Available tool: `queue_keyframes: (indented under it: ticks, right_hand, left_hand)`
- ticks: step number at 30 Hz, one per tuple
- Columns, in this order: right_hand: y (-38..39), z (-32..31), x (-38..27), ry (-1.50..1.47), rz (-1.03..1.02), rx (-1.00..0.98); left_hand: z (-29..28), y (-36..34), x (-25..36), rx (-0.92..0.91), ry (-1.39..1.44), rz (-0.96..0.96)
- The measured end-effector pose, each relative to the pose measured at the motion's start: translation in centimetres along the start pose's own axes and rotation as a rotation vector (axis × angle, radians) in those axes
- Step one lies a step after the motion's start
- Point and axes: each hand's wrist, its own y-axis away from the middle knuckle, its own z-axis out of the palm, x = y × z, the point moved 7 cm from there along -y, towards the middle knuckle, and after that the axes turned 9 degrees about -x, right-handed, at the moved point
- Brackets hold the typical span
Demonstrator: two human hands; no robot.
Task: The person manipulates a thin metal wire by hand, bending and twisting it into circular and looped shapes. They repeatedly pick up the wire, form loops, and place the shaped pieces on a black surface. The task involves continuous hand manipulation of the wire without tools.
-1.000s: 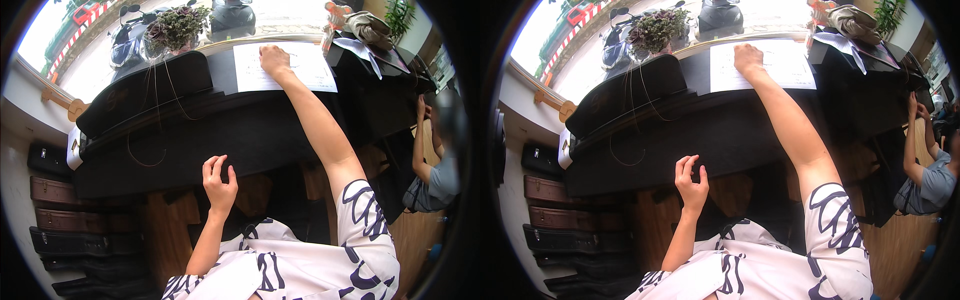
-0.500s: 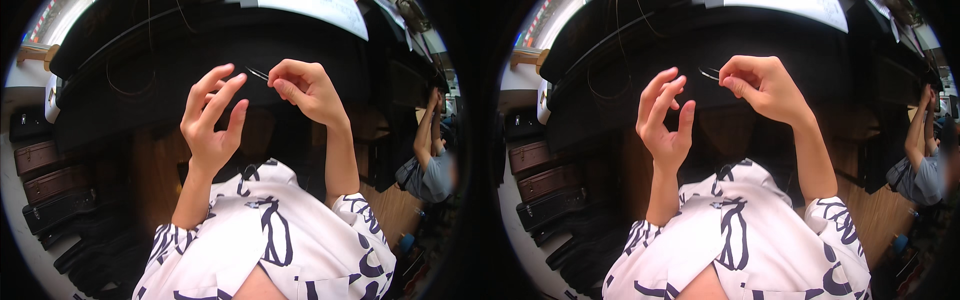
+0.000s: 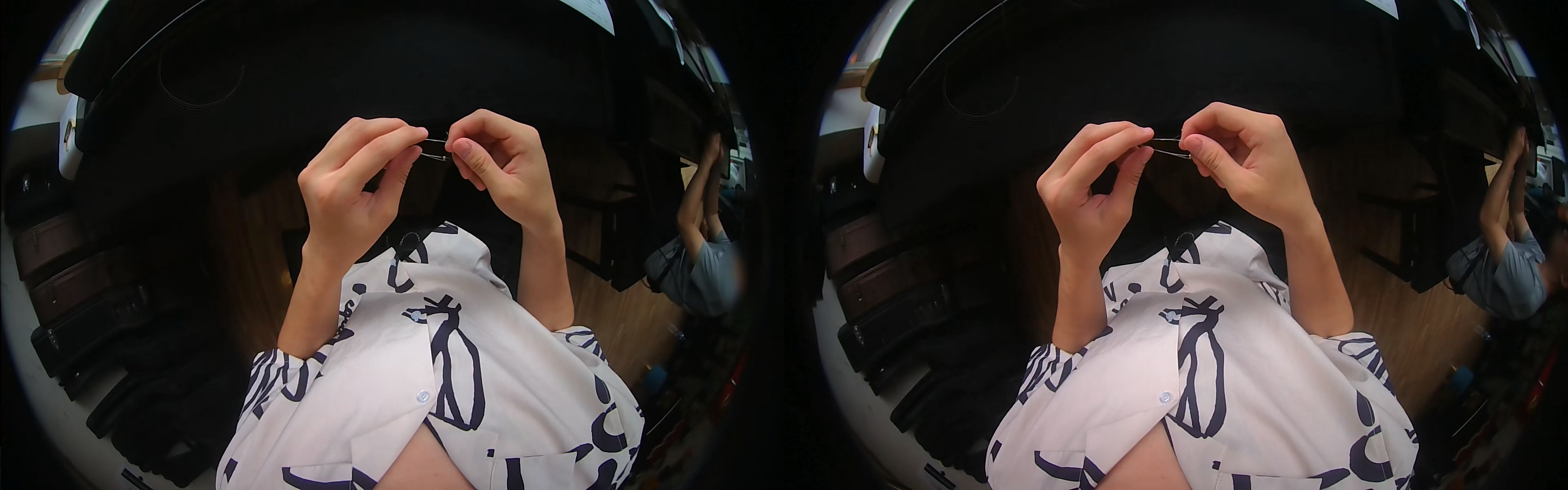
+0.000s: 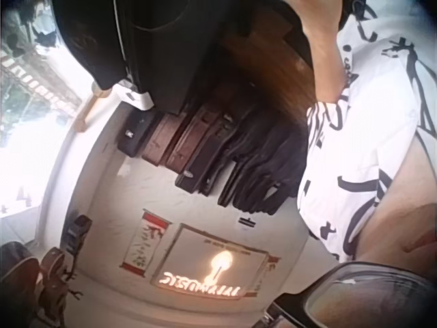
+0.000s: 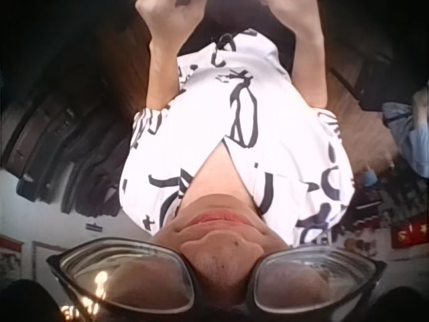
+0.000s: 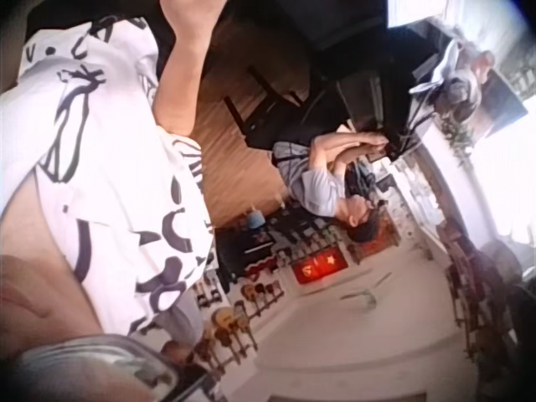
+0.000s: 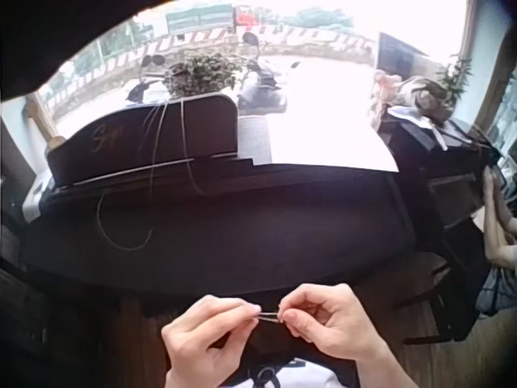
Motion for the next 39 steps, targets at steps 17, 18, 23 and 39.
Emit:
queue_keyframes:
  ticks: [17, 18, 23, 39]
  right_hand:
    - [1.0, 1.3, 1.7, -0.419, 0.075, -0.135]
    - [1.0, 1.5, 2.1, -0.504, 0.087, -0.161]
    - [1.3, 2.1, 2.8, -0.724, 0.088, -0.261]
    - [2.5, -1.0, 1.1, 0.259, -0.113, 0.16]
  left_hand:
    - [1.5, 0.4, 1.2, -0.014, 0.023, 0.081]
    - [1.5, 0.4, 1.2, -0.019, 0.025, 0.099]
    - [2.0, 0.4, 1.5, -0.015, 0.11, 0.202]
    - [5.7, 1.9, -3.7, -0.203, 0.624, -0.512]
